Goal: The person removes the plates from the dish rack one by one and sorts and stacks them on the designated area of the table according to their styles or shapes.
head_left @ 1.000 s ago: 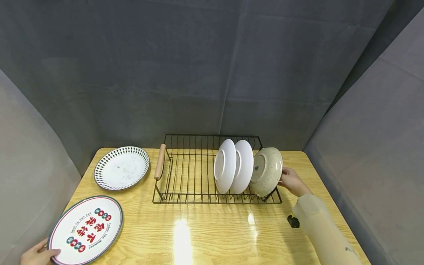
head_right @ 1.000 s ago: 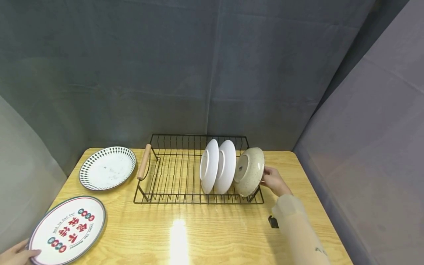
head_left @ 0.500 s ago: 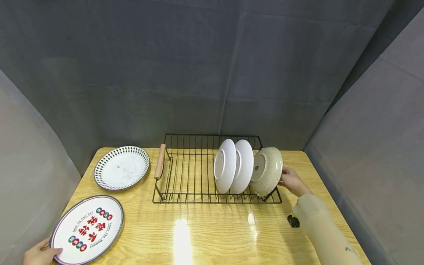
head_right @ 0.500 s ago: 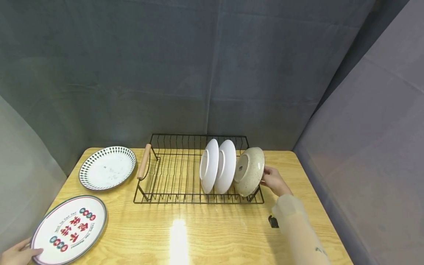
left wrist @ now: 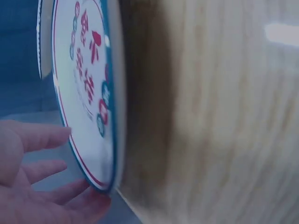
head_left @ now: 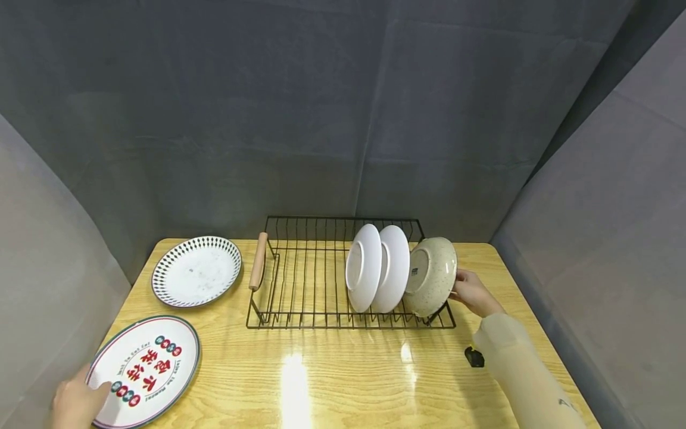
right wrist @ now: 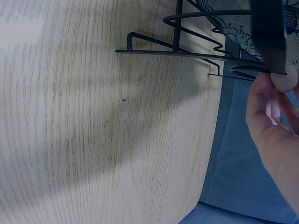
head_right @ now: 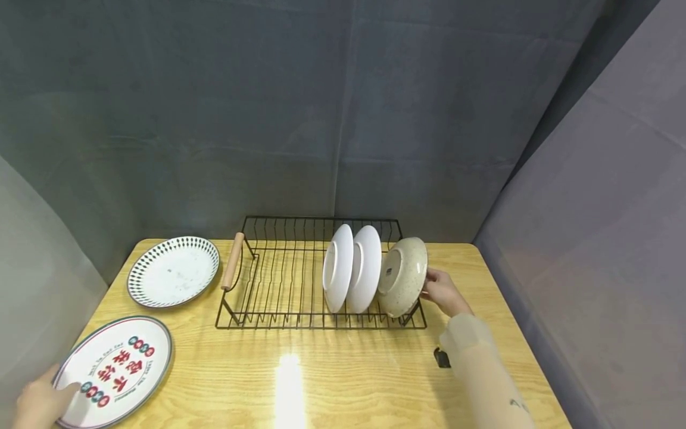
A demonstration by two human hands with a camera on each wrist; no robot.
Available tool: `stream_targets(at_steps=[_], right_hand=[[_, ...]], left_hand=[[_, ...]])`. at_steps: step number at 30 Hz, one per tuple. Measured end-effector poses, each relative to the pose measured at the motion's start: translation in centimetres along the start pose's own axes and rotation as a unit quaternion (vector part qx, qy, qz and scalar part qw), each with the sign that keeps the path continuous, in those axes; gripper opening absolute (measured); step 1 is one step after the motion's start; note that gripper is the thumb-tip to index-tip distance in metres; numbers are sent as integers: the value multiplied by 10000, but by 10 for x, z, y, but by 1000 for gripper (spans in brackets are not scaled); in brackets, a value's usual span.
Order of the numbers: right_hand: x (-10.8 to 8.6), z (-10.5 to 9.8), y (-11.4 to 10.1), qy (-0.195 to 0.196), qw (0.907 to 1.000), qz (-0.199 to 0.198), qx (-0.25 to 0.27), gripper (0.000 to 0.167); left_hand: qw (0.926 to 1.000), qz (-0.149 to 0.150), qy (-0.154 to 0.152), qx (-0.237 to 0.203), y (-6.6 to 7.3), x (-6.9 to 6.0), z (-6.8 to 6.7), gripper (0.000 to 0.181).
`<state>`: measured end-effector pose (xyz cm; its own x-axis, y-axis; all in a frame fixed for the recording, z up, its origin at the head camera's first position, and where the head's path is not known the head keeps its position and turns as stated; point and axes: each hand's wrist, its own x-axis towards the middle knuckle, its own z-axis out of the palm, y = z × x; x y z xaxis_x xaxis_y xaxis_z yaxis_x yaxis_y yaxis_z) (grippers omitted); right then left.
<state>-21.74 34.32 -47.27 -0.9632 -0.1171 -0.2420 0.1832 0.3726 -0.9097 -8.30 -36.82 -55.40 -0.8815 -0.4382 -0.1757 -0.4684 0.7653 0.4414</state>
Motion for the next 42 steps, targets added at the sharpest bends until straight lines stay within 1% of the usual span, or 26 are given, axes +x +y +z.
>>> stream_targets(at_steps=[1,2,4,6,8,11,14,19,21,26,28,32,37,40,42], right_hand=[[0,0,0,23,10000,30,17,40],[0,0,0,18,10000,40,24,41],[0,1,0,-12,10000,29,34,42],[0,1,0,-8,10000,35,64,42],[1,1,0,25,9999,63,98,42],[1,0,1,25,9999,58,94,41],[1,-1,2,7,9999,41,91,40],[0,-2,2,-12,10000,1,98,39],[-1,-2,1,-23,10000,-20,77,39],[-1,-2,0,-17,10000,-34,51,38],[-2,-2,-1,-3,10000,-31,77,36],[-2,-2,-2,-13,10000,-50,65,35],[-3,-2,-2,-39,10000,-45,62,37],[-3,-2,-1,-31,10000,-30,40,38],[-3,-1,-1,-8,10000,-10,22,39]], left_hand=[[9999,90,95,14,7,-2,-1,54],[9995,243,222,29,13,-3,-2,56],[9989,331,315,42,28,-5,-4,60],[9979,521,372,-6,42,-5,-6,63],[9950,898,432,10,55,-4,-6,65],[9863,1543,576,44,75,-2,-6,68],[9767,2041,663,84,100,0,-6,73],[9583,2767,717,28,152,2,-13,77],[9516,2983,744,20,174,2,-16,76],[9425,3303,516,40,224,1,-17,76],[9391,3413,389,125,242,1,-15,77],[9293,3676,206,297,275,0,-9,80],[9193,3918,-19,366,312,-9,2,80],[9150,4013,-45,414,332,-14,9,79],[9135,4030,-38,557,343,-18,15,79]])
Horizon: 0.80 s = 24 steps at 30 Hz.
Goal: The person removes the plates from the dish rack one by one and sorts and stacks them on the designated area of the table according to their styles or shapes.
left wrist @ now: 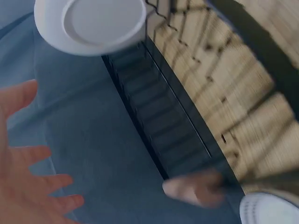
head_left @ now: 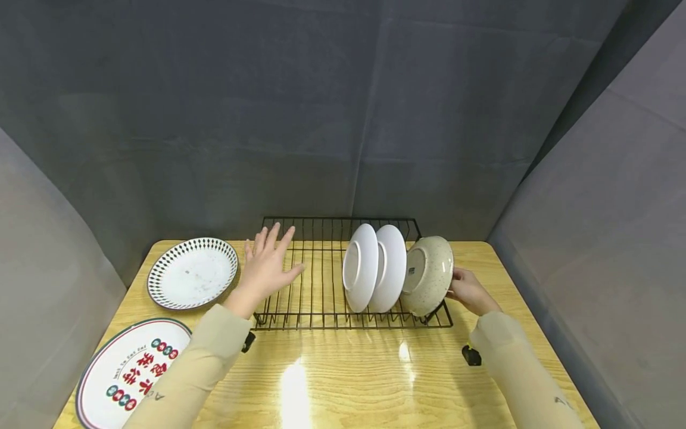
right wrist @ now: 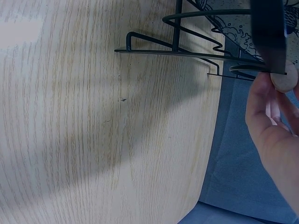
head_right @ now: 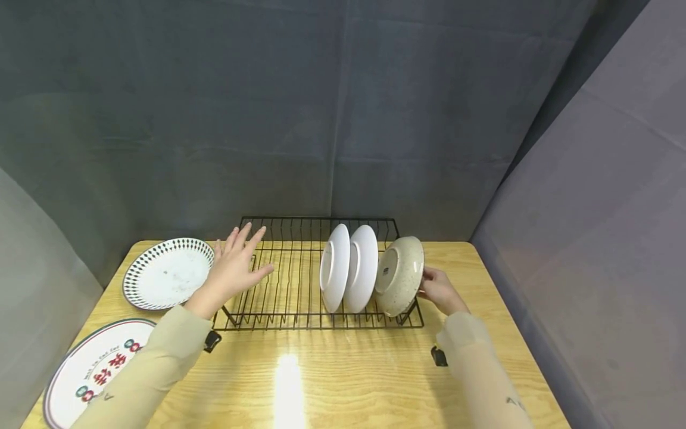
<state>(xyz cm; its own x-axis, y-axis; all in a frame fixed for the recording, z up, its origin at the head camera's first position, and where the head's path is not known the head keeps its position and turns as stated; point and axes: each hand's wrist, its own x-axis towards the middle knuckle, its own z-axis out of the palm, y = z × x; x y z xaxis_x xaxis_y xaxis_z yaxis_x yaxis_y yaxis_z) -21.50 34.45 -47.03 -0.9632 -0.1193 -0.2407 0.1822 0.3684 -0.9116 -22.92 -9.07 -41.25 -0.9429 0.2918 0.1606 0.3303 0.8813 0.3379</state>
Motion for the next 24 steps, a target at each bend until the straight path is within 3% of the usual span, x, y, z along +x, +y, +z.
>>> stream_targets(at_steps=[5,17,24], right_hand=[[0,1,-1,31,10000,-8,44,40],[-1,2,-3,-1,10000,-35,79,39],[-1,2,-1,29,9999,-36,95,38]], left_hand=[[9996,85,-214,-156,22,12,13,80],[9956,240,-526,-737,65,25,41,83],[9882,369,-735,-1289,87,30,50,85]])
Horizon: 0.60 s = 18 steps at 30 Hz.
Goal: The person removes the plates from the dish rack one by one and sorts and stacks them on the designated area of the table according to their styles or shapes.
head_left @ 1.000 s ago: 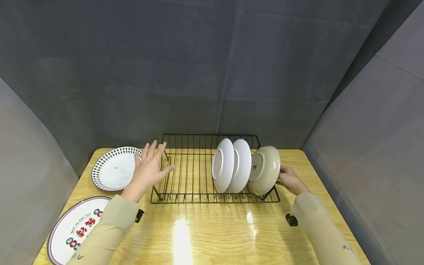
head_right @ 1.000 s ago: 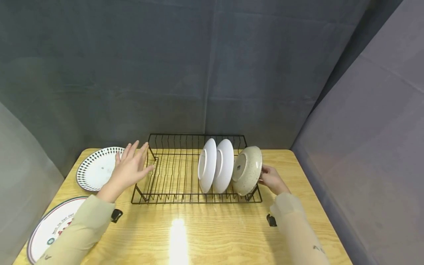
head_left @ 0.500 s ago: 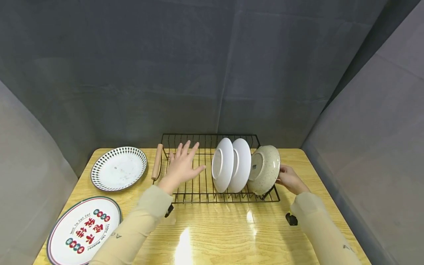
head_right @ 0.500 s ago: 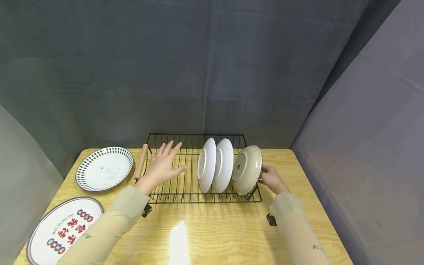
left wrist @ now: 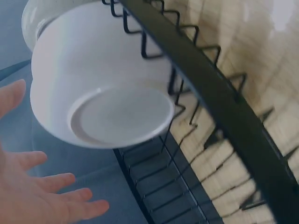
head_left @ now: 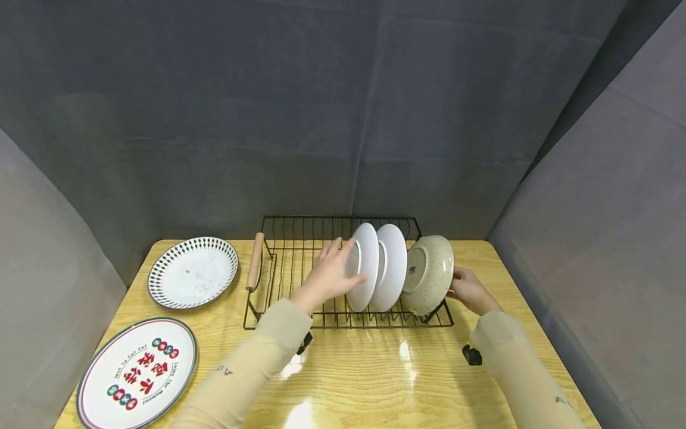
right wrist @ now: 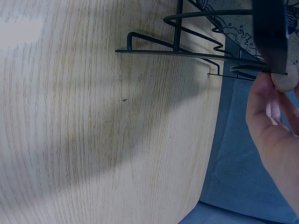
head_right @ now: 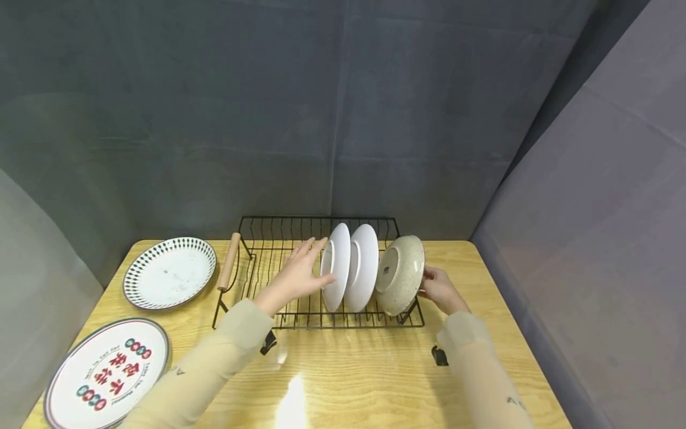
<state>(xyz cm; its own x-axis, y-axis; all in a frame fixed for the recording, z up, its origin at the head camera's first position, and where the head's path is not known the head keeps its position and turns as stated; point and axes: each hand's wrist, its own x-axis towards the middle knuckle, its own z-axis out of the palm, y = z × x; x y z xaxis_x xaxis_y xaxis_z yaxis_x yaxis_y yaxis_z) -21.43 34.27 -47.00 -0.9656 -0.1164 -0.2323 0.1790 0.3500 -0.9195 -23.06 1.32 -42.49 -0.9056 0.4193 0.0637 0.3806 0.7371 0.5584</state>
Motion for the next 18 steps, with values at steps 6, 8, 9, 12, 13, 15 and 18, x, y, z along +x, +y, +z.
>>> stream_targets(at_steps=[6,8,9,12,13,15,18], right_hand=[[-1,0,0,18,10000,24,-13,36],[-1,0,0,29,10000,34,-10,35],[-1,0,0,13,10000,21,-35,35],[-1,1,1,30,10000,19,-33,36],[-1,1,1,22,10000,9,-39,37],[0,1,2,8,10000,-3,-60,38],[1,1,3,25,10000,11,-56,38]], left_hand=[[9973,-52,41,-731,12,4,14,86],[9964,-31,90,-841,15,5,19,86],[9960,-27,114,-888,16,6,22,87],[9949,-38,243,-981,19,7,28,88],[9940,-89,271,-1055,20,7,30,88],[9921,-166,354,-1194,22,7,34,89],[9901,-257,458,-1300,24,6,39,91]])
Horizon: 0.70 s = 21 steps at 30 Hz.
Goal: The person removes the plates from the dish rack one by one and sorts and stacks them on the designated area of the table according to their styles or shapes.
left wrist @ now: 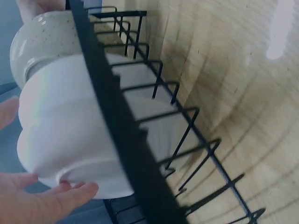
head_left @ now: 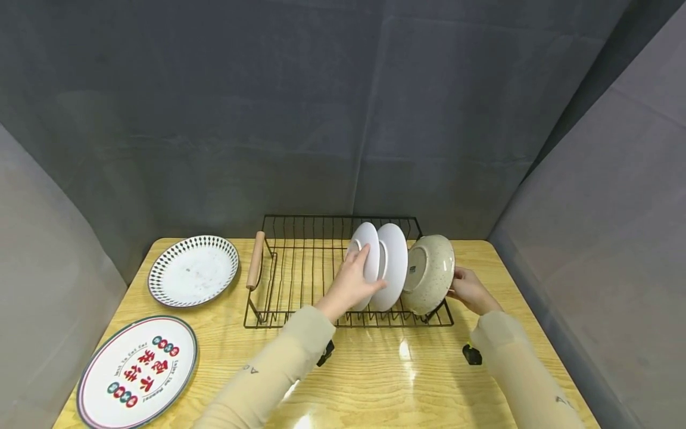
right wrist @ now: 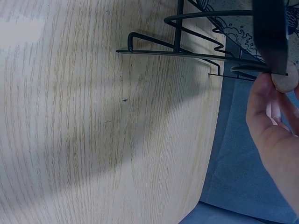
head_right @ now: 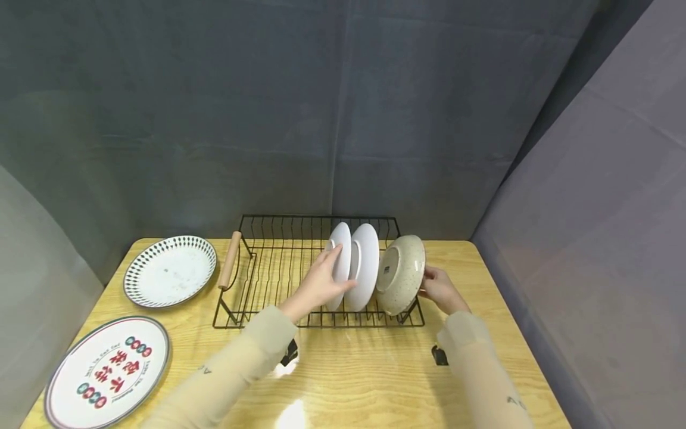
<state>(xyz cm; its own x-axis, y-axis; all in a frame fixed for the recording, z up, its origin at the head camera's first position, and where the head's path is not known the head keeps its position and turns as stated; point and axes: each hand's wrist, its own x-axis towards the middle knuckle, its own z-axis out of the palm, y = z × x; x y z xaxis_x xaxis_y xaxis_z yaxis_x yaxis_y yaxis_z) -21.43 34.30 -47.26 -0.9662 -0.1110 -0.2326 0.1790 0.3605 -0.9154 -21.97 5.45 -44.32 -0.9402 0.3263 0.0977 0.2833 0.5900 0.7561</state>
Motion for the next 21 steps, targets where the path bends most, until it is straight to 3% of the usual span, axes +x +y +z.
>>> stream_targets(at_steps=[8,16,21], right_hand=[[1,-3,1,-79,9999,-110,22,36],[2,-2,1,-104,9997,-160,166,29],[2,0,1,-73,9998,-81,163,33]], left_hand=[[9988,149,452,-143,0,-3,12,84],[9984,148,505,-227,0,-5,14,81],[9977,55,609,-307,0,-3,14,82]])
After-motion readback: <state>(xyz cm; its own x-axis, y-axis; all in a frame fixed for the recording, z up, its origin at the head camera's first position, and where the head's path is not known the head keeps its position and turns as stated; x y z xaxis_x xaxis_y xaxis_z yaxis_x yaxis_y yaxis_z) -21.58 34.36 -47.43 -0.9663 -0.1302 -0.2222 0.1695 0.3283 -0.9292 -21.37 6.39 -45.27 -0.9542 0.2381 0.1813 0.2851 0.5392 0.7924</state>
